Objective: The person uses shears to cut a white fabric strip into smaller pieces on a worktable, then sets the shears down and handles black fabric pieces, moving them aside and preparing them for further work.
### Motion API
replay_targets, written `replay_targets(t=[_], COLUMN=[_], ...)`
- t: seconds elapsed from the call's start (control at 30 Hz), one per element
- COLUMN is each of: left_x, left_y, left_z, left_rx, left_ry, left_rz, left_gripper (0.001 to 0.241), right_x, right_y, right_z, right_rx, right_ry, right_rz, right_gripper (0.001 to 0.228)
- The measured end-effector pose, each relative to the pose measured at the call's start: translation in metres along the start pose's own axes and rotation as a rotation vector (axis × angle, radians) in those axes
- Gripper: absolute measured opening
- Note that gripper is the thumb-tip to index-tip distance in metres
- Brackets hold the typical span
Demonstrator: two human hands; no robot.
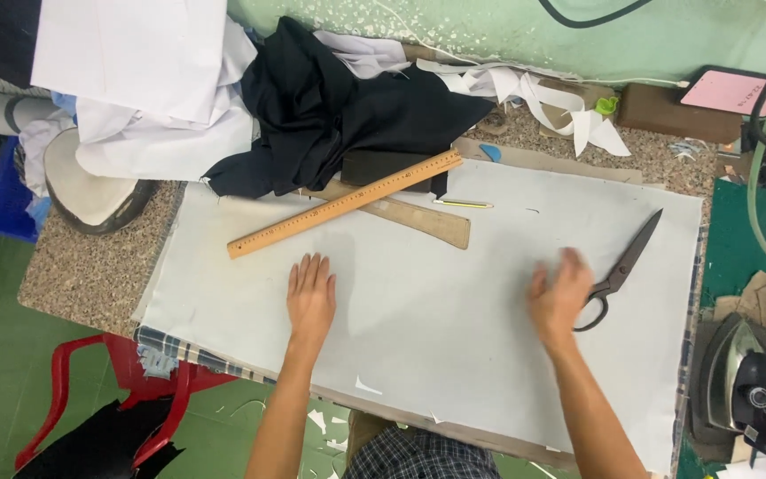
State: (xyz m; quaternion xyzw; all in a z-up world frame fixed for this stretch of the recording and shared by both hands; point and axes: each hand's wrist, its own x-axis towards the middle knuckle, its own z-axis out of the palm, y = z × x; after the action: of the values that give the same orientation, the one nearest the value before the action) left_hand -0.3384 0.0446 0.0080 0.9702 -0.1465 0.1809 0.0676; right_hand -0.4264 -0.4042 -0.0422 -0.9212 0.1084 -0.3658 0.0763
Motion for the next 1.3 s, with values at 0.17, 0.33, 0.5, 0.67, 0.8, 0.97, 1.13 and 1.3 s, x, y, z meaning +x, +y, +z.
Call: replay_targets(t=[0.17, 0.33, 0.5, 0.67, 0.8, 0.97, 1.13, 1.3], left_x=[0.103, 0.166, 0.291, 0.301, 0.214, 0.231, 0.260, 0.255], left_y=[-0.041, -0.063, -0.095, -0.045, 0.019, -0.011, -0.025, 0.001], left_z=[0.067, 0.055, -0.002, 0.052, 0.058, 0.123, 0.141, 0.120], left_rx=[0.133, -0.055, 0.040, -0.061, -0.238, -0.193, -0.195, -0.083], left_ry=[-0.204, -0.483, -0.127, 0.148, -0.257, -0.232, -0.004, -0.130], left_rz=[0.108, 0.204, 0.514, 0.728, 0.925, 0.815, 0.809, 0.527], left_gripper=[0.052, 0.054, 0.059, 0.062, 0.068, 0.060, 0.060, 0.057], right_x=[0.001, -0.029, -0.002, -0.009, -0.008, -0.010, -0.003, -0.004], right_y=[0.063, 0.094, 0.020, -0.009, -0.017, -0.016, -0.022, -0.019], right_z=[0.001, 0.014, -0.022, -0.012, -0.010, -0.007, -0.011, -0.008], right_rx=[-0.352, -0.437, -0.359, -0.295, -0.324, -0.361, -0.344, -0.352], right_ry=[-0.238, -0.259, -0.380, -0.209, -0.180, -0.185, -0.215, -0.243], right_rz=[0.536, 0.476, 0.370, 0.389, 0.369, 0.370, 0.386, 0.389], right_gripper=[0.079, 0.038, 0.037, 0.033, 0.027, 0.027, 0.027, 0.026])
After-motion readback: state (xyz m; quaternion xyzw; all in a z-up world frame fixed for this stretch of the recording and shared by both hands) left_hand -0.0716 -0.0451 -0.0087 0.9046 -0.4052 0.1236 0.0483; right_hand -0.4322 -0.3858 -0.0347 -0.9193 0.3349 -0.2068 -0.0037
